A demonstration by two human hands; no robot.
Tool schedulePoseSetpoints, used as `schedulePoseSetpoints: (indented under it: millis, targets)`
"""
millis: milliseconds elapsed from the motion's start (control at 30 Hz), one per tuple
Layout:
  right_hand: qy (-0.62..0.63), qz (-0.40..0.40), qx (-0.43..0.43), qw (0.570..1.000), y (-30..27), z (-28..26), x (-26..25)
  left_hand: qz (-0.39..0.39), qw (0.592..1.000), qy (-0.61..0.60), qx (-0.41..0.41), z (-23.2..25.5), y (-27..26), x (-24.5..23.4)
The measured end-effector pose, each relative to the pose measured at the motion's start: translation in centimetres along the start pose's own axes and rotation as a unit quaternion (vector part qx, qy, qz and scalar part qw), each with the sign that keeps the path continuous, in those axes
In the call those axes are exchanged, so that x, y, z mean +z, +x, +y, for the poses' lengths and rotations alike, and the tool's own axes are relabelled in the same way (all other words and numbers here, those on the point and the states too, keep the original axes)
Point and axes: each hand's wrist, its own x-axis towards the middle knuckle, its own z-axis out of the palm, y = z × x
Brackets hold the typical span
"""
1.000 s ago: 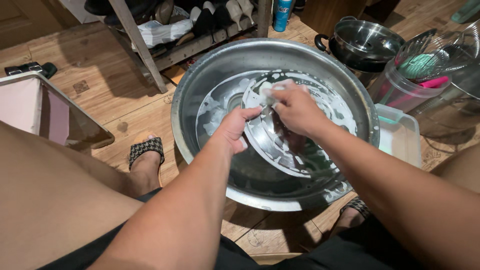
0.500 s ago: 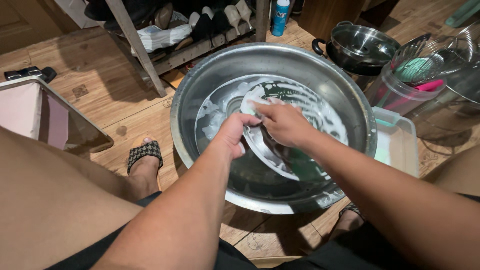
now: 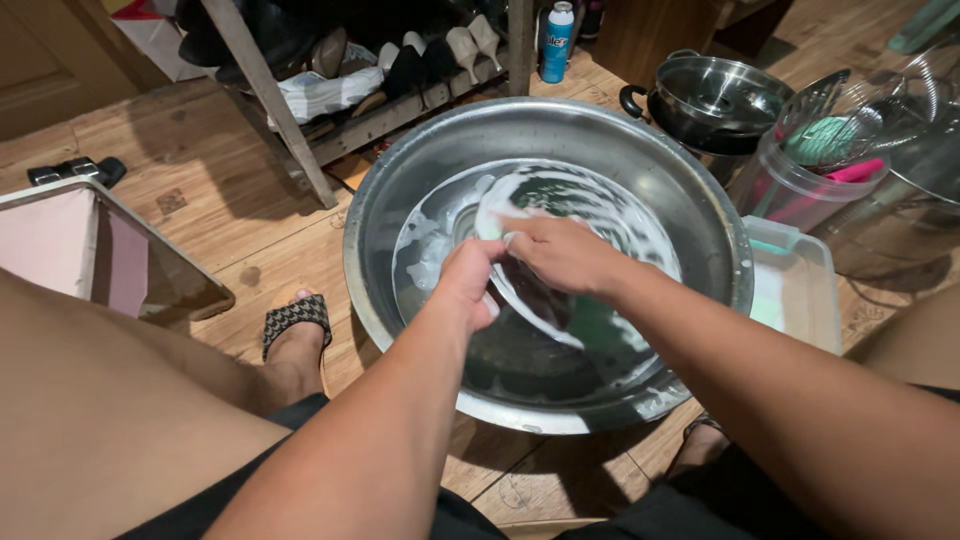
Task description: The person scrubs a metal plate with a soapy sponge in a basin of water, rotating the plate to clean both sides. The plate remains soapy throughout the clip.
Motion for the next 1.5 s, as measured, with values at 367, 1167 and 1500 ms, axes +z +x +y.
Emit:
schedulePoseSetpoints:
  millis: [367,1167,1500]
  targets:
    - [-0.053,0.035,0.191,0.98,0.5,-0.9,-1.6,-0.04,0.998,0.037,0.027,-0.9,-0.1,1.8]
    - [-0.043,0.208,0.065,0.975,-1.3,-0.1,-2.8,0.098,0.983,-0.137,0.068,-2.8,4.8,4.3]
    - [0.034,0.181,0.113,0.976,2.8,1.8,-1.0,0.156,0.976,-0.142,0.049,-1.8,3.3,4.1]
